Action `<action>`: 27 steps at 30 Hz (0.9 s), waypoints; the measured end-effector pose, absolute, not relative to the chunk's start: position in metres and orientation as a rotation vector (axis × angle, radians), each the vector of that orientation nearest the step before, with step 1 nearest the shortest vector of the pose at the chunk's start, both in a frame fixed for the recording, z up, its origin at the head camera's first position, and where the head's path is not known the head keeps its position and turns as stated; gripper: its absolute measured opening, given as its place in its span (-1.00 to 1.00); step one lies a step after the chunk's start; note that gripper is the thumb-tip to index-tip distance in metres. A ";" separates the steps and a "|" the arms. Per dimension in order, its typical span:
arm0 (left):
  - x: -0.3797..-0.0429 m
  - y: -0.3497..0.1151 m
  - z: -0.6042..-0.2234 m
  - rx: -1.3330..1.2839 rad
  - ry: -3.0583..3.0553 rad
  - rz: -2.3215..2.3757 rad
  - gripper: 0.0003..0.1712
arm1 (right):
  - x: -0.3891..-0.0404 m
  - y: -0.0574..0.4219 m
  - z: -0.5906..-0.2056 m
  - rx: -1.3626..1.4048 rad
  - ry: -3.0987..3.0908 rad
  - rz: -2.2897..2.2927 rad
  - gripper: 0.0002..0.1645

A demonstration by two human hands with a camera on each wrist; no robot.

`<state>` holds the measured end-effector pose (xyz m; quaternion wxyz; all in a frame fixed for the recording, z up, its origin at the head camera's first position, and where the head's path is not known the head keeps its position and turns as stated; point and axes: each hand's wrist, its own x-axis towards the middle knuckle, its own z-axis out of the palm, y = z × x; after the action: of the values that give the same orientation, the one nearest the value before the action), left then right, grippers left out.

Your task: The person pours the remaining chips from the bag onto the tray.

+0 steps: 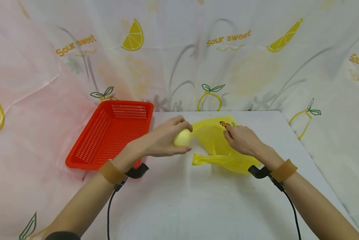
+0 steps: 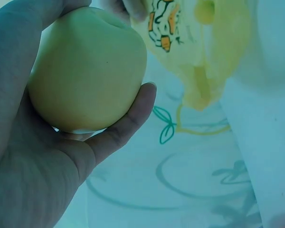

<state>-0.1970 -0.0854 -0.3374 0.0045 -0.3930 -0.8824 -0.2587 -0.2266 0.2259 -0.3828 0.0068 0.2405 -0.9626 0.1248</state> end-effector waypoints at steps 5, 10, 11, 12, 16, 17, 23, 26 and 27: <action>-0.205 -0.063 -0.344 -1.301 -2.780 -0.795 -0.50 | -0.226 0.229 -0.381 0.738 -3.013 0.384 -0.59; -0.212 -0.039 -0.354 -1.384 -2.775 -0.786 -0.51 | -0.226 0.230 -0.379 0.725 -3.030 0.386 -0.62; -0.213 -0.034 -0.356 -1.399 -2.771 -0.780 -0.50 | -0.226 0.230 -0.379 0.725 -3.028 0.387 -0.62; -0.214 -0.029 -0.358 -1.413 -2.765 -0.768 -0.50 | -0.226 0.230 -0.379 0.721 -3.029 0.390 -0.62; -0.220 -0.011 -0.366 -1.459 -2.743 -0.727 -0.47 | -0.226 0.233 -0.378 0.716 -3.018 0.395 -0.62; -0.222 -0.007 -0.368 -1.465 -2.743 -0.721 -0.46 | -0.226 0.233 -0.378 0.719 -3.015 0.395 -0.62; -0.232 0.014 -0.380 -1.480 -2.792 -0.673 -0.40 | -0.224 0.239 -0.376 0.712 -3.006 0.400 -0.60; -0.236 0.022 -0.386 -1.478 -2.822 -0.645 -0.38 | -0.223 0.242 -0.375 0.697 -3.000 0.410 -0.60; -0.238 0.025 -0.387 -1.475 -2.829 -0.637 -0.37 | -0.223 0.242 -0.375 0.696 -2.997 0.409 -0.59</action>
<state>-0.2382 0.0245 -0.3873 -0.0559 -0.4527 -0.8682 -0.1956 -0.2232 0.2420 -0.3749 0.0190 0.2243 -0.9654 0.1319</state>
